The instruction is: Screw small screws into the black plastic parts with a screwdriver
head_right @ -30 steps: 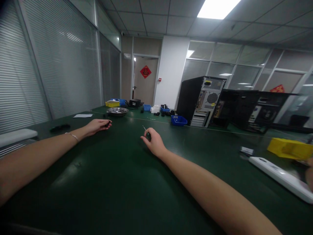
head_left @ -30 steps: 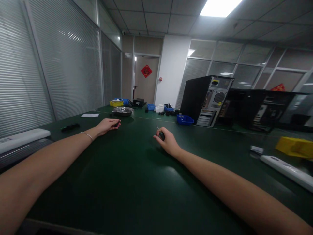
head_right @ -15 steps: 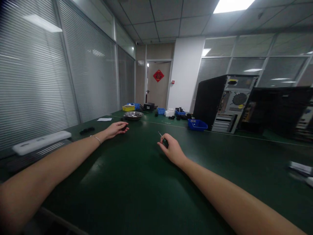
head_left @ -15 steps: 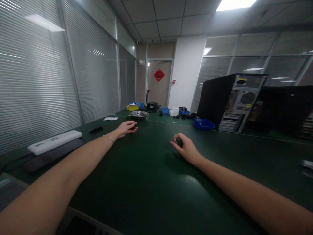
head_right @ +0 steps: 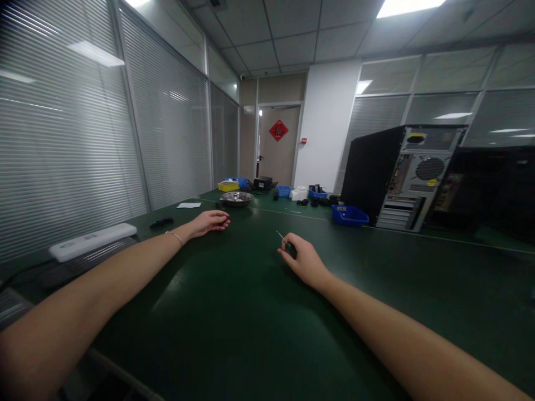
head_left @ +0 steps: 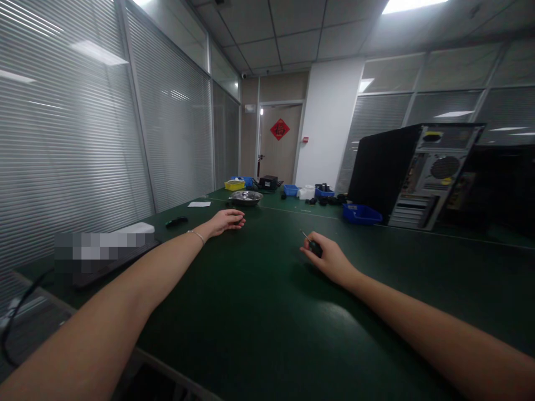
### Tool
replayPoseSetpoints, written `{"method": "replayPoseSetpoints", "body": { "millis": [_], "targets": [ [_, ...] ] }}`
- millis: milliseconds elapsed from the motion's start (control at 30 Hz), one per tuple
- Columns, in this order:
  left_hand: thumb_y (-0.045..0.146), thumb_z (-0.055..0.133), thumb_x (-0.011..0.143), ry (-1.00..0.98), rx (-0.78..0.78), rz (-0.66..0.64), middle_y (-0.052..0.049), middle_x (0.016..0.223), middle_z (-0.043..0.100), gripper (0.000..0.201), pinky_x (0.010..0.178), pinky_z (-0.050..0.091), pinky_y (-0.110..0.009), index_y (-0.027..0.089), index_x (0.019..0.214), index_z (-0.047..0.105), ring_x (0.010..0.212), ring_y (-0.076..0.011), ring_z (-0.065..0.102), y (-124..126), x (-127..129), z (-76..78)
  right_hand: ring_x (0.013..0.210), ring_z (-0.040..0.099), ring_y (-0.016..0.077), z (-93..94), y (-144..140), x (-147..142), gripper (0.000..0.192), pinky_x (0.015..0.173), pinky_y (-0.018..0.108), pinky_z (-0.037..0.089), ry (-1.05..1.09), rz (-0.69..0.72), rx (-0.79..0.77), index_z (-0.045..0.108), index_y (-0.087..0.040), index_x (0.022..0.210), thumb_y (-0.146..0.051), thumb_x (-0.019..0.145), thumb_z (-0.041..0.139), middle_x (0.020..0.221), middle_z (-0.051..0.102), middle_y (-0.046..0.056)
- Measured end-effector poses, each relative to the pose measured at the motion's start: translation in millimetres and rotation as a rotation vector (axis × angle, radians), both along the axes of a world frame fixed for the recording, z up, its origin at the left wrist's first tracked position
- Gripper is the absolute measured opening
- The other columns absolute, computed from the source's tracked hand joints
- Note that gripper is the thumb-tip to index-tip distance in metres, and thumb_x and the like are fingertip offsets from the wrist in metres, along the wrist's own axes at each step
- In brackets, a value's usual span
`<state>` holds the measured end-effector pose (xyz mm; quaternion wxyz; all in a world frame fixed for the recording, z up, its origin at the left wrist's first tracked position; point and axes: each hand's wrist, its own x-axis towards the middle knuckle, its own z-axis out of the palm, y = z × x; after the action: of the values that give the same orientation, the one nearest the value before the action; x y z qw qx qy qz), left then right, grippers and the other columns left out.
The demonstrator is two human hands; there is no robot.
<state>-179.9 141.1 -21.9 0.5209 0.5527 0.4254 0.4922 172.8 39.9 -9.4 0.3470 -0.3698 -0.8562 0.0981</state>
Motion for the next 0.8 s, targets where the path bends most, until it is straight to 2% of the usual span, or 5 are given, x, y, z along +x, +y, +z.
{"method": "replayPoseSetpoints", "body": {
  "millis": [233, 367, 500, 633, 800],
  "targets": [
    [0.017, 0.07, 0.071, 0.001, -0.016, -0.022, -0.011, 0.089, 0.066, 0.021, 0.077, 0.055, -0.038, 0.013, 0.087, 0.057, 0.085, -0.0214, 0.066, -6.0, 1.4, 3.9, 0.072, 0.054, 0.0167, -2.0, 2.6, 0.8, 0.006, 0.064, 0.028, 0.043, -0.005, 0.017, 0.0, 0.052, -0.019, 0.082, -0.025, 0.082, 0.053, 0.081, 0.059, 0.003],
    [0.018, 0.071, 0.071, 0.007, -0.024, -0.051, -0.011, 0.089, 0.067, 0.02, 0.078, 0.055, -0.041, 0.013, 0.084, 0.056, 0.086, -0.0222, 0.066, -13.6, 12.0, 9.1, 0.07, 0.054, 0.0168, -2.1, 2.6, 0.9, 0.006, 0.063, 0.029, 0.043, 0.001, 0.023, 0.014, 0.053, -0.019, 0.081, -0.025, 0.082, 0.054, 0.08, 0.058, 0.003],
    [0.017, 0.07, 0.072, 0.017, -0.035, -0.13, -0.013, 0.092, 0.066, 0.021, 0.079, 0.054, -0.044, 0.011, 0.088, 0.057, 0.087, -0.0237, 0.066, -24.7, 37.4, 15.2, 0.071, 0.054, 0.0169, -1.6, 1.7, 1.1, 0.006, 0.063, 0.028, 0.043, 0.01, 0.034, 0.013, 0.053, -0.019, 0.081, -0.025, 0.082, 0.054, 0.08, 0.059, 0.003],
    [0.018, 0.07, 0.072, 0.016, -0.057, -0.243, -0.013, 0.094, 0.066, 0.036, 0.08, 0.054, -0.045, 0.012, 0.105, 0.057, 0.086, -0.0235, 0.066, -38.8, 70.1, 17.3, 0.069, 0.053, 0.0162, -2.2, 2.8, 0.7, 0.006, 0.062, 0.028, 0.042, 0.002, 0.03, 0.025, 0.053, -0.019, 0.08, -0.024, 0.082, 0.054, 0.078, 0.058, 0.002],
    [0.025, 0.069, 0.073, 0.006, -0.102, -0.441, -0.014, 0.093, 0.065, 0.032, 0.078, 0.054, -0.039, 0.009, 0.099, 0.061, 0.084, -0.0217, 0.067, -64.4, 110.9, 15.2, 0.068, 0.052, 0.0156, -1.5, 1.6, -1.3, 0.006, 0.063, 0.027, 0.041, 0.02, 0.028, 0.06, 0.053, -0.019, 0.079, -0.024, 0.082, 0.054, 0.075, 0.057, 0.001]
  ]
}}
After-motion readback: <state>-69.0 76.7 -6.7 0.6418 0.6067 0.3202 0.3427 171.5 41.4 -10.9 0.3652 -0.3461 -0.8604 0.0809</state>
